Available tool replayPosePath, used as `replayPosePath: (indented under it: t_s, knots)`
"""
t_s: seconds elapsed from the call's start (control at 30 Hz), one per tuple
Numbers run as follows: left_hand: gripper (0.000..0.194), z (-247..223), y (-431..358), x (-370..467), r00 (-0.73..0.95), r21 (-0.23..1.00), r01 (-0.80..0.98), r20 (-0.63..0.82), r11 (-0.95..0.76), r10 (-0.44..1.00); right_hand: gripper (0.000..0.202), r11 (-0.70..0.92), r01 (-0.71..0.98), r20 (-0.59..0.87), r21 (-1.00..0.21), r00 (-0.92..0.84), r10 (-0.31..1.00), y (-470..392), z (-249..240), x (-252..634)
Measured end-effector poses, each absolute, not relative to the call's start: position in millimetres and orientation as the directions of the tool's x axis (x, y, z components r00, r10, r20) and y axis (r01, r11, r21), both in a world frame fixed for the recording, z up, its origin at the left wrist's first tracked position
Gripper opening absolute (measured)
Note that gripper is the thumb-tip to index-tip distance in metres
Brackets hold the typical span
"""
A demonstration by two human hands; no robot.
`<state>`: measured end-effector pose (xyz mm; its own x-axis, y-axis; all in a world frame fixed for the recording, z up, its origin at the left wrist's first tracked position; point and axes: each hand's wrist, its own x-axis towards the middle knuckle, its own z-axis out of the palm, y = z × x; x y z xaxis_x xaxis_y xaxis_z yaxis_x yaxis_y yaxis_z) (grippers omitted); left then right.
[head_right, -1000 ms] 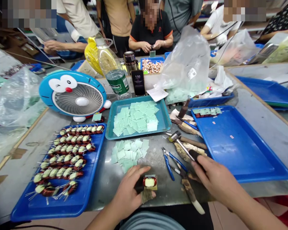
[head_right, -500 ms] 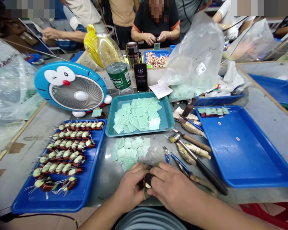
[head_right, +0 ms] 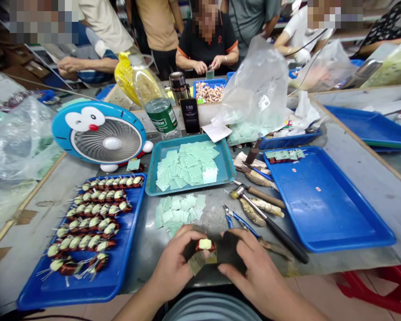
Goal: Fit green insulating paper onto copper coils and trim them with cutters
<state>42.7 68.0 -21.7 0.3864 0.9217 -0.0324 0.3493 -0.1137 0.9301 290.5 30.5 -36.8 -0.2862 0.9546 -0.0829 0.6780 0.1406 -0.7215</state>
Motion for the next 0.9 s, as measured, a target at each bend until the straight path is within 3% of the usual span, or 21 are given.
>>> replayPosePath:
  t_s: [0.1, 0.2, 0.27, 0.4, 0.5, 0.63, 0.73, 0.9]
  knots:
    - [0.029, -6, 75, 57, 0.310, 0.969, 0.237, -0.148, 0.074, 0.939, 0.063, -0.238, 0.334, -0.307, -0.912, -0.169, 0.937, 25, -32, 260]
    - [0.040, 5, 75, 72, 0.298, 0.963, 0.119, -0.266, 0.241, 0.917, 0.076, -0.458, -0.145, -0.421, -0.877, -0.227, 0.878, 26, -23, 233]
    - [0.046, 11, 73, 75, 0.300, 0.956, 0.103, -0.294, 0.276, 0.907, 0.078, -0.468, -0.275, -0.427, -0.840, -0.197, 0.882, 26, -19, 227]
    - [0.062, 24, 65, 66, 0.456, 0.983, 0.127, -0.179, 0.136, 0.872, 0.077, -0.430, -0.319, -0.400, -0.845, -0.158, 0.903, 16, -14, 239]
    - [0.079, 33, 58, 65, 0.589, 0.932, 0.308, -0.029, -0.192, 0.807, 0.076, -0.422, -0.347, -0.378, -0.837, -0.190, 0.906, 5, -11, 253]
    - [0.051, 34, 53, 90, 0.606, 0.721, 0.438, 0.205, -0.538, 0.768, 0.072, -0.413, -0.357, -0.360, -0.838, -0.208, 0.910, -7, -6, 263]
    - [0.039, 32, 53, 110, 0.605, 0.655, 0.411, 0.324, -0.634, 0.727, 0.070, -0.383, -0.388, -0.339, -0.838, -0.180, 0.923, -14, -2, 267]
    - [0.035, 32, 50, 126, 0.625, 0.624, 0.355, 0.396, -0.696, 0.673, 0.071, -0.381, -0.481, -0.349, -0.790, -0.157, 0.924, -24, 4, 274]
